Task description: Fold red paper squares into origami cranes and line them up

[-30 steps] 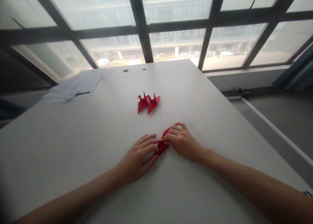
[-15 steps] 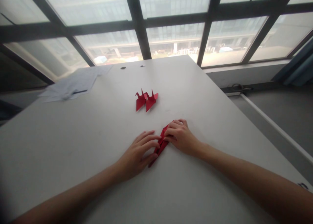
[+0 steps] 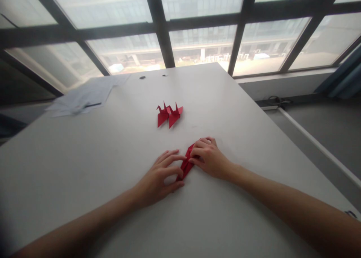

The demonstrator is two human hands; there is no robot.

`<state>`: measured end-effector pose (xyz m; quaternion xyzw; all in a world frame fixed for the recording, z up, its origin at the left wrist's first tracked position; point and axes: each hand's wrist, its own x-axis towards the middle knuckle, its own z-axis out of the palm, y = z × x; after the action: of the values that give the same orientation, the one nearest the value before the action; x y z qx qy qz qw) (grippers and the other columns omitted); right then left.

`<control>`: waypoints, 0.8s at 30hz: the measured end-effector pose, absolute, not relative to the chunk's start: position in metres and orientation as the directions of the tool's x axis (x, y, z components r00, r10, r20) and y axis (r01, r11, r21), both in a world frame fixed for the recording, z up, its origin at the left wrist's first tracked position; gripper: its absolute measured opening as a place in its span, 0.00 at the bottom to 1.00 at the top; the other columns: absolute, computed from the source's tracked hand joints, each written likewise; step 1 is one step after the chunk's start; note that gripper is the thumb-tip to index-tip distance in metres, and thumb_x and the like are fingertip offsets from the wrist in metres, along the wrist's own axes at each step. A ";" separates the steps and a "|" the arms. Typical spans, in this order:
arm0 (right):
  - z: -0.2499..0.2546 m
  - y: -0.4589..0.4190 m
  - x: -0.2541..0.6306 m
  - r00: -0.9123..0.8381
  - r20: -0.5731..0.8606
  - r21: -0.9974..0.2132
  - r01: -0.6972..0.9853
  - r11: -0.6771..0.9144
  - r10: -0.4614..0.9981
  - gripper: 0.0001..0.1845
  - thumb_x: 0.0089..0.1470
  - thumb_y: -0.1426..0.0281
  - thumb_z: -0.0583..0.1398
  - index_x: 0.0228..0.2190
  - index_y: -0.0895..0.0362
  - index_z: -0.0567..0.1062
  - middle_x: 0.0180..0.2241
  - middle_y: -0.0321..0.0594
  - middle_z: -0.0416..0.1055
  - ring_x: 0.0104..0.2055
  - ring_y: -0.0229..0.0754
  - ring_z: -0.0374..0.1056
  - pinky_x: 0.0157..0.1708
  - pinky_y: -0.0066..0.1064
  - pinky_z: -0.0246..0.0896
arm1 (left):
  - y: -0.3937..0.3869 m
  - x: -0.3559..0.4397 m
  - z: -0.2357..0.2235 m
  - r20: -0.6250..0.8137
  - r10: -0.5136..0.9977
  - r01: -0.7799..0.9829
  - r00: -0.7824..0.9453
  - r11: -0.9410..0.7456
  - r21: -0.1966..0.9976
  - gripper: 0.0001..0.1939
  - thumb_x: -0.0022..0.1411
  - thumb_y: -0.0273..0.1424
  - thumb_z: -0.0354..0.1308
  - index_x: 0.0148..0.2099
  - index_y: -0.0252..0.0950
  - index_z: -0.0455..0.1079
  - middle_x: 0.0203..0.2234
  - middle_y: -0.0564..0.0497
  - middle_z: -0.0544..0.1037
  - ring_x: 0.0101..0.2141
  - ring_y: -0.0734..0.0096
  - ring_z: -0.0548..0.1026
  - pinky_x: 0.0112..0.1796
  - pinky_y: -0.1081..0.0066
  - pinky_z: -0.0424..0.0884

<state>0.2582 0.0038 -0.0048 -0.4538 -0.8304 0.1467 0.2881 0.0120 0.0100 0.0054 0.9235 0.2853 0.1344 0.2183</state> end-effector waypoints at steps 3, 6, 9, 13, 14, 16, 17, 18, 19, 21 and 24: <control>-0.006 0.004 0.258 -0.408 0.339 -0.496 0.688 0.529 0.848 0.05 0.59 0.69 0.64 0.30 0.54 0.75 0.34 0.36 0.73 0.44 0.43 0.65 0.54 0.42 0.46 | 0.011 0.012 0.005 0.121 0.592 0.478 0.797 -0.740 0.473 0.02 0.65 0.34 0.61 0.41 0.44 0.73 0.59 0.55 0.69 0.66 0.57 0.55 0.66 0.50 0.47; -0.008 0.004 0.258 -0.389 0.331 -0.491 0.707 0.509 0.860 0.04 0.58 0.70 0.65 0.31 0.54 0.75 0.35 0.37 0.73 0.44 0.44 0.65 0.54 0.42 0.46 | 0.011 0.013 0.004 0.126 0.588 0.474 0.799 -0.745 0.469 0.07 0.65 0.33 0.60 0.46 0.43 0.71 0.59 0.53 0.70 0.66 0.58 0.56 0.66 0.51 0.48; -0.009 0.005 0.258 -0.381 0.320 -0.489 0.717 0.496 0.867 0.03 0.58 0.72 0.64 0.32 0.54 0.75 0.37 0.38 0.74 0.45 0.45 0.65 0.54 0.42 0.47 | 0.012 0.013 0.002 0.145 0.565 0.455 0.813 -0.770 0.448 0.13 0.66 0.32 0.59 0.52 0.46 0.70 0.60 0.53 0.69 0.66 0.58 0.55 0.66 0.50 0.47; -0.008 0.005 0.258 -0.376 0.322 -0.497 0.714 0.494 0.869 0.03 0.59 0.74 0.63 0.33 0.54 0.76 0.38 0.38 0.74 0.45 0.44 0.64 0.53 0.41 0.48 | 0.012 0.012 0.000 0.163 0.552 0.448 0.817 -0.788 0.422 0.12 0.69 0.32 0.55 0.51 0.51 0.74 0.60 0.55 0.69 0.66 0.57 0.56 0.65 0.48 0.48; -0.008 0.005 0.258 -0.373 0.326 -0.500 0.712 0.493 0.869 0.04 0.59 0.75 0.62 0.34 0.54 0.76 0.38 0.38 0.74 0.45 0.44 0.64 0.52 0.41 0.49 | 0.012 0.011 -0.001 0.162 0.555 0.452 0.816 -0.787 0.420 0.12 0.70 0.33 0.54 0.51 0.51 0.74 0.60 0.55 0.69 0.66 0.58 0.56 0.65 0.48 0.48; -0.007 0.005 0.257 -0.371 0.331 -0.505 0.708 0.495 0.868 0.04 0.59 0.75 0.62 0.34 0.54 0.76 0.38 0.38 0.74 0.45 0.44 0.65 0.52 0.41 0.50 | 0.012 0.011 0.000 0.164 0.560 0.458 0.812 -0.787 0.413 0.12 0.70 0.34 0.53 0.51 0.53 0.74 0.61 0.56 0.69 0.66 0.58 0.57 0.65 0.48 0.49; -0.007 0.005 0.257 -0.373 0.332 -0.507 0.705 0.497 0.867 0.04 0.59 0.74 0.62 0.34 0.54 0.76 0.38 0.38 0.74 0.45 0.44 0.65 0.52 0.41 0.51 | 0.011 0.012 0.000 0.168 0.558 0.458 0.813 -0.790 0.408 0.13 0.71 0.34 0.53 0.52 0.53 0.75 0.61 0.56 0.68 0.66 0.58 0.57 0.65 0.48 0.49; -0.007 0.005 0.257 -0.373 0.333 -0.509 0.702 0.498 0.866 0.04 0.59 0.74 0.61 0.34 0.54 0.76 0.38 0.39 0.74 0.45 0.44 0.65 0.52 0.41 0.51 | 0.011 0.012 0.001 0.173 0.554 0.456 0.815 -0.795 0.401 0.13 0.71 0.34 0.53 0.52 0.53 0.74 0.61 0.56 0.69 0.66 0.58 0.58 0.65 0.48 0.49; -0.008 0.005 0.257 -0.370 0.336 -0.513 0.699 0.498 0.866 0.05 0.59 0.75 0.61 0.35 0.53 0.76 0.39 0.39 0.74 0.45 0.45 0.65 0.52 0.41 0.52 | 0.011 0.012 0.001 0.179 0.548 0.451 0.817 -0.802 0.392 0.13 0.71 0.34 0.53 0.53 0.52 0.74 0.60 0.55 0.70 0.65 0.58 0.59 0.65 0.48 0.49; -0.008 0.005 0.258 -0.349 0.359 -0.522 0.694 0.496 0.866 0.09 0.59 0.77 0.58 0.38 0.53 0.76 0.40 0.40 0.74 0.47 0.45 0.65 0.52 0.41 0.54 | 0.011 0.013 0.001 0.194 0.527 0.438 0.827 -0.821 0.366 0.13 0.71 0.34 0.53 0.53 0.51 0.74 0.58 0.54 0.73 0.64 0.59 0.62 0.65 0.48 0.50; -0.008 0.007 0.260 -0.280 0.436 -0.532 0.686 0.496 0.855 0.15 0.60 0.80 0.55 0.43 0.54 0.75 0.43 0.42 0.73 0.48 0.46 0.66 0.52 0.41 0.56 | 0.012 0.013 0.002 0.205 0.486 0.416 0.849 -0.856 0.307 0.16 0.72 0.32 0.51 0.58 0.47 0.71 0.56 0.52 0.75 0.63 0.59 0.64 0.65 0.47 0.50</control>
<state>0.2604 0.0069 -0.0084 -0.4874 -0.7908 0.1207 0.3500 0.0128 0.0117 0.0017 0.9532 0.2367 0.1391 0.1266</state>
